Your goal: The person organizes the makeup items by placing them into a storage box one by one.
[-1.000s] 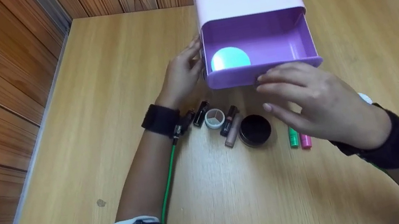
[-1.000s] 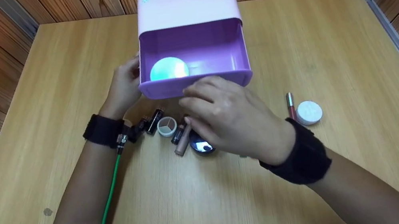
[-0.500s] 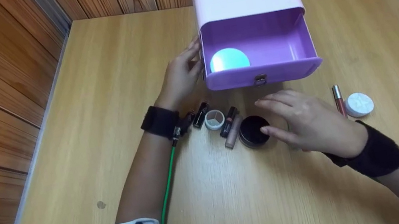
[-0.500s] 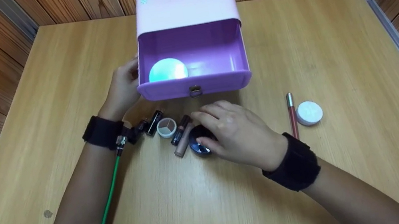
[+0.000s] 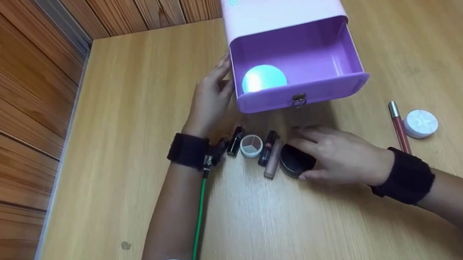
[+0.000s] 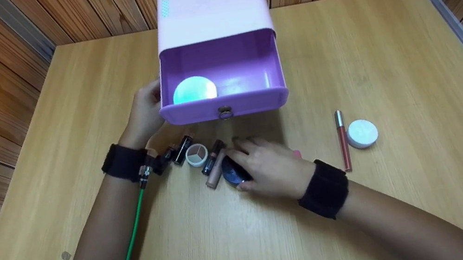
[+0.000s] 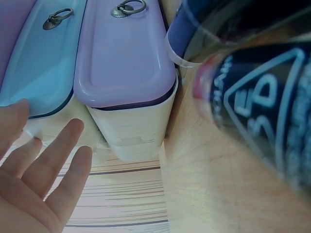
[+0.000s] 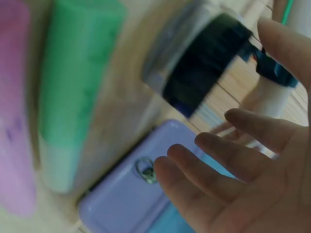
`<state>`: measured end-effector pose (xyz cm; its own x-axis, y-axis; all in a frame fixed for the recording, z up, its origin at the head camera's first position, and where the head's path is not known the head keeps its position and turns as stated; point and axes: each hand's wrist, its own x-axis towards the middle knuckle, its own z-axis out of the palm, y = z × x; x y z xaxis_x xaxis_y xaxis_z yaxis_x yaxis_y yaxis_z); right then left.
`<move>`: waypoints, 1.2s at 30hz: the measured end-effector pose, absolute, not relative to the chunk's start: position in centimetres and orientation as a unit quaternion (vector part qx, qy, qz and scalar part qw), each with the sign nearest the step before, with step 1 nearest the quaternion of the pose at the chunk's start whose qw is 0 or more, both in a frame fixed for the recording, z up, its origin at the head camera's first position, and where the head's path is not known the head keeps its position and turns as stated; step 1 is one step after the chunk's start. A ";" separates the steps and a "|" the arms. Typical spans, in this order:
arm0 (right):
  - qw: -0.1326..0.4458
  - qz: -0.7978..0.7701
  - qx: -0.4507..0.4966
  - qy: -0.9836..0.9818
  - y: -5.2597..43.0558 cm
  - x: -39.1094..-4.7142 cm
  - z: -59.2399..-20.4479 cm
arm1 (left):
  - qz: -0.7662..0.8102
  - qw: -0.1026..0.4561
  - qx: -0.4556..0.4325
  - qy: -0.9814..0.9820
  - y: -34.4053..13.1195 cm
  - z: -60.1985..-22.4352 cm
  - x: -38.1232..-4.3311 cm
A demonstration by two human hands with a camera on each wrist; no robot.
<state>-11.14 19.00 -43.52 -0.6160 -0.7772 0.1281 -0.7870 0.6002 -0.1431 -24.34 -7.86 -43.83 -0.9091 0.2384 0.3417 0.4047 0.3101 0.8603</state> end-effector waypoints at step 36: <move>0.205 0.233 0.460 -0.832 17.2 -10.8 -35.7 | -0.539 0.077 -0.173 -0.821 -11.0 -49.9 -22.6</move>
